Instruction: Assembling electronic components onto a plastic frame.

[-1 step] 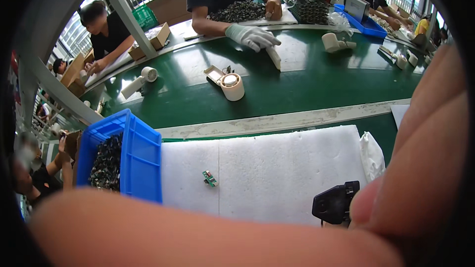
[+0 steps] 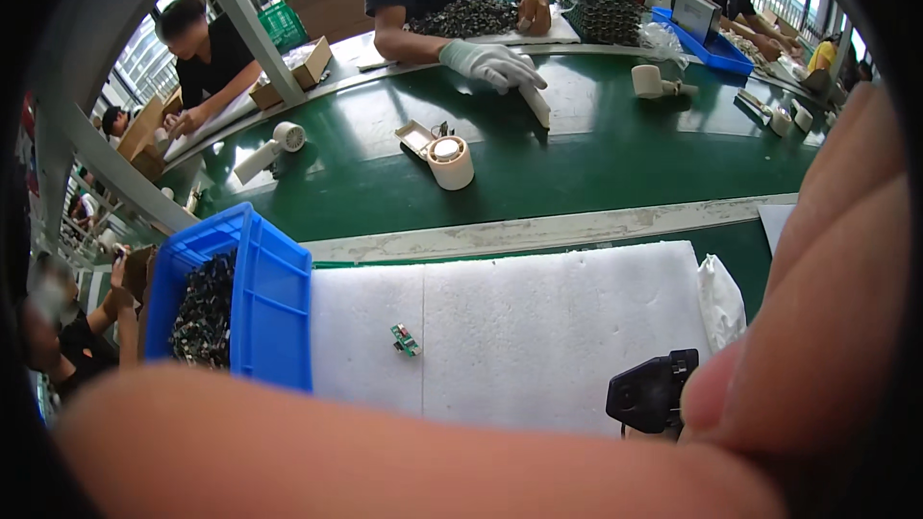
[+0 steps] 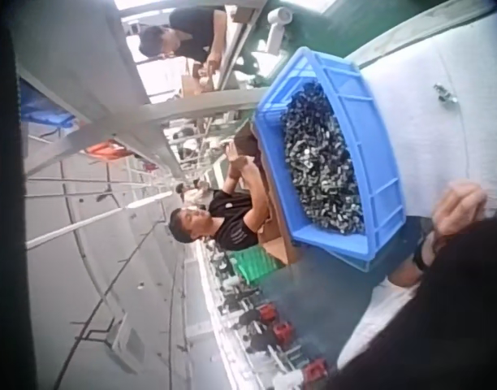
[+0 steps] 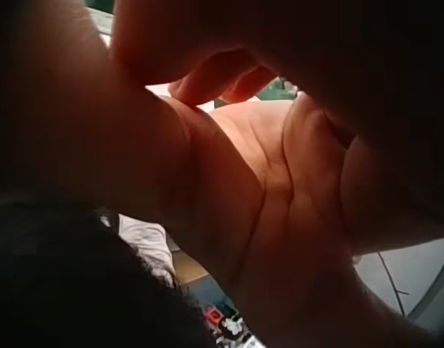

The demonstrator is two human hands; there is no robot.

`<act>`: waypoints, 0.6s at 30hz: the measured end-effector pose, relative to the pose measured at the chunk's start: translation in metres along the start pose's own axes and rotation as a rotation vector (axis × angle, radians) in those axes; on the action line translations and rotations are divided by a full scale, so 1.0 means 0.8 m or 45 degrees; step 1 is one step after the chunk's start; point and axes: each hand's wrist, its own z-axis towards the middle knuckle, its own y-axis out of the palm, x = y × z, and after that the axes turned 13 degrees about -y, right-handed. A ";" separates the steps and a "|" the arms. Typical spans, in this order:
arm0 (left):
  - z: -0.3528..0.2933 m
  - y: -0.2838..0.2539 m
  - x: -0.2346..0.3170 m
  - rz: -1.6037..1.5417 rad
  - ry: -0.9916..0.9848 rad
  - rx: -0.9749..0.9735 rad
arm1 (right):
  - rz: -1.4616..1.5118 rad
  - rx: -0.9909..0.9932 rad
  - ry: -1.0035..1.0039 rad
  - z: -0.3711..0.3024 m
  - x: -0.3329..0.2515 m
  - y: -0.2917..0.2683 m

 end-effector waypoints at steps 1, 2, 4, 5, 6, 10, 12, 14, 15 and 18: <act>0.013 -0.008 0.006 0.055 0.030 -0.069 | 0.017 -0.024 -0.006 0.000 -0.001 0.002; 0.024 -0.010 0.012 0.105 0.051 -0.121 | 0.046 -0.059 -0.023 0.000 0.000 0.001; 0.032 -0.009 0.021 0.145 0.013 -0.172 | 0.097 -0.135 -0.022 -0.005 -0.002 -0.001; 0.035 -0.013 0.019 0.159 0.040 -0.212 | 0.110 -0.164 -0.001 -0.008 -0.009 -0.002; 0.034 -0.014 0.018 0.169 0.068 -0.257 | 0.121 -0.192 0.022 -0.012 -0.015 -0.004; 0.030 -0.019 0.021 0.164 0.058 -0.260 | 0.155 -0.205 0.084 -0.016 -0.047 0.002; 0.027 -0.015 0.021 0.164 0.043 -0.247 | 0.164 -0.201 0.080 -0.020 -0.053 0.003; 0.024 -0.013 0.020 0.154 0.032 -0.232 | 0.171 -0.196 0.084 -0.025 -0.058 0.005; 0.024 -0.014 0.020 0.169 0.015 -0.234 | 0.183 -0.192 0.091 -0.027 -0.063 0.008; 0.029 -0.011 0.016 0.121 0.070 -0.223 | 0.185 -0.153 0.099 -0.028 -0.073 0.011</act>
